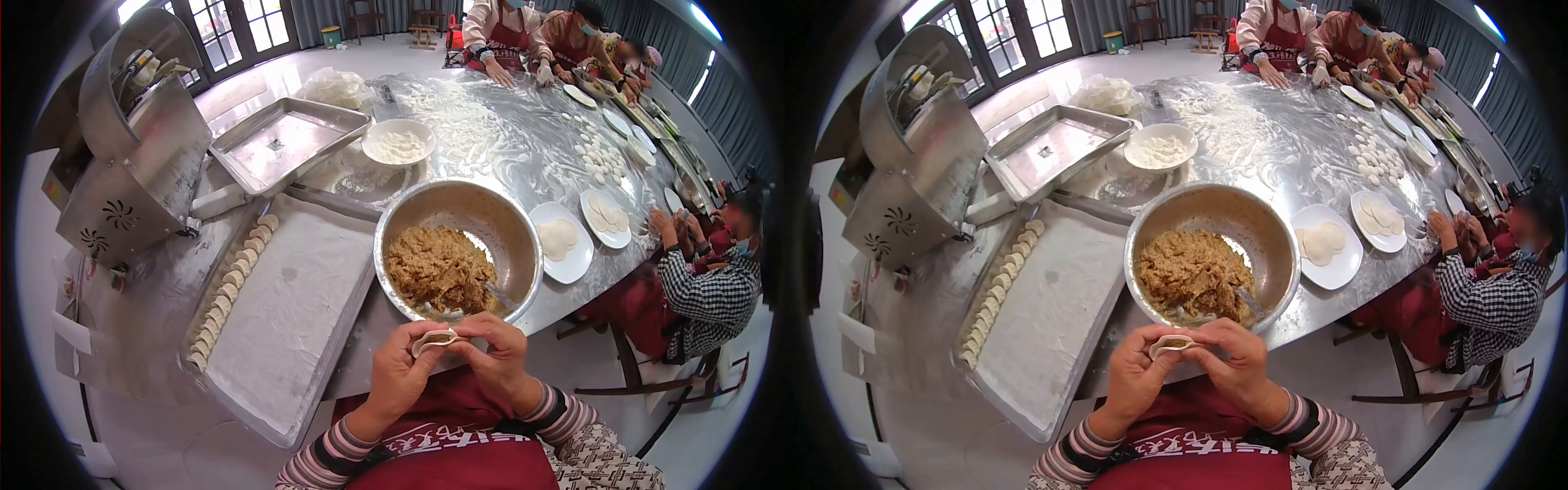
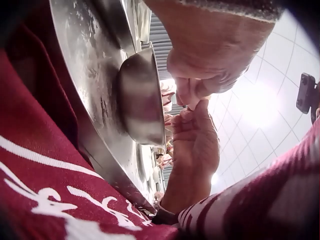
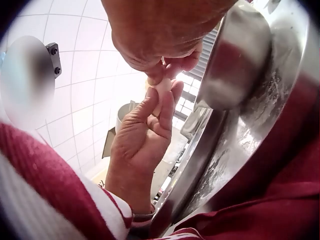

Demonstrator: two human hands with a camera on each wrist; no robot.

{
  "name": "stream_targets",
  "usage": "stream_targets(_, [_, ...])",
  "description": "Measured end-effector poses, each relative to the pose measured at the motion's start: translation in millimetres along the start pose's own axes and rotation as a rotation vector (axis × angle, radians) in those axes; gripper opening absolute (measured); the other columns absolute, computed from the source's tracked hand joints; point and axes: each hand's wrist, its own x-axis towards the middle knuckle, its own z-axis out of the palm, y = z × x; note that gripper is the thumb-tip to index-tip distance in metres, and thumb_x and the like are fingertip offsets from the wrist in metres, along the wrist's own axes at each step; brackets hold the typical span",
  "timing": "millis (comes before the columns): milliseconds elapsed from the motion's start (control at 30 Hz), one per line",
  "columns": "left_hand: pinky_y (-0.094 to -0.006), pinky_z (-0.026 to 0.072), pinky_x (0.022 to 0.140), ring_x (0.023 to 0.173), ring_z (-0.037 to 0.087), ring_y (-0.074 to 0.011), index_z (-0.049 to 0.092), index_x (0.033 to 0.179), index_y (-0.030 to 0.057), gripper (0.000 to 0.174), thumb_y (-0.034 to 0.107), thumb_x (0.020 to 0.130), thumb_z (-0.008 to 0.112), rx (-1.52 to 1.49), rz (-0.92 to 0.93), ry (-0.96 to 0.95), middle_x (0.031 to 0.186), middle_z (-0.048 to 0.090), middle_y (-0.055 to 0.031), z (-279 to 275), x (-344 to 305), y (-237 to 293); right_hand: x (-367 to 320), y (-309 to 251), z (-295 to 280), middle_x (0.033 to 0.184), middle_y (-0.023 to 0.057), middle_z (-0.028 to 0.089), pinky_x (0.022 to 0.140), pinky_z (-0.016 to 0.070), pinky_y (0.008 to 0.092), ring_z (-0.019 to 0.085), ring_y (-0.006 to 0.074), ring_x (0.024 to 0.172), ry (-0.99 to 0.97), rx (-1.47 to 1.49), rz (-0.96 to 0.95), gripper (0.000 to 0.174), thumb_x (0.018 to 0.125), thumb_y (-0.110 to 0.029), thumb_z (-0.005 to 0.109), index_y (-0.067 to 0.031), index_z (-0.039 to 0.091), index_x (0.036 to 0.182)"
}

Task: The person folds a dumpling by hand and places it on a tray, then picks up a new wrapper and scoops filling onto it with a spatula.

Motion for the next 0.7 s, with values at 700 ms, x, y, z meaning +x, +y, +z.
stream_targets(700, [-0.0261, 0.0498, 0.085, 0.102, 0.061, -0.0175, 0.054, 0.120, -0.0036, 0.032, -0.004, 0.089, 0.057, -0.120, -0.010, 0.108, 0.112, 0.062, -0.0163, 6.5, -1.4, 2.8, -2.4, 0.0, 6.0, 0.079, 0.0099, 0.064, 0.060, 0.0472, 0.0295, 0.061, 0.0231, 0.070, 0.083, -0.136, -0.147, 0.023, 0.066, 0.001, 0.076, -0.0036, 0.066, 0.087])
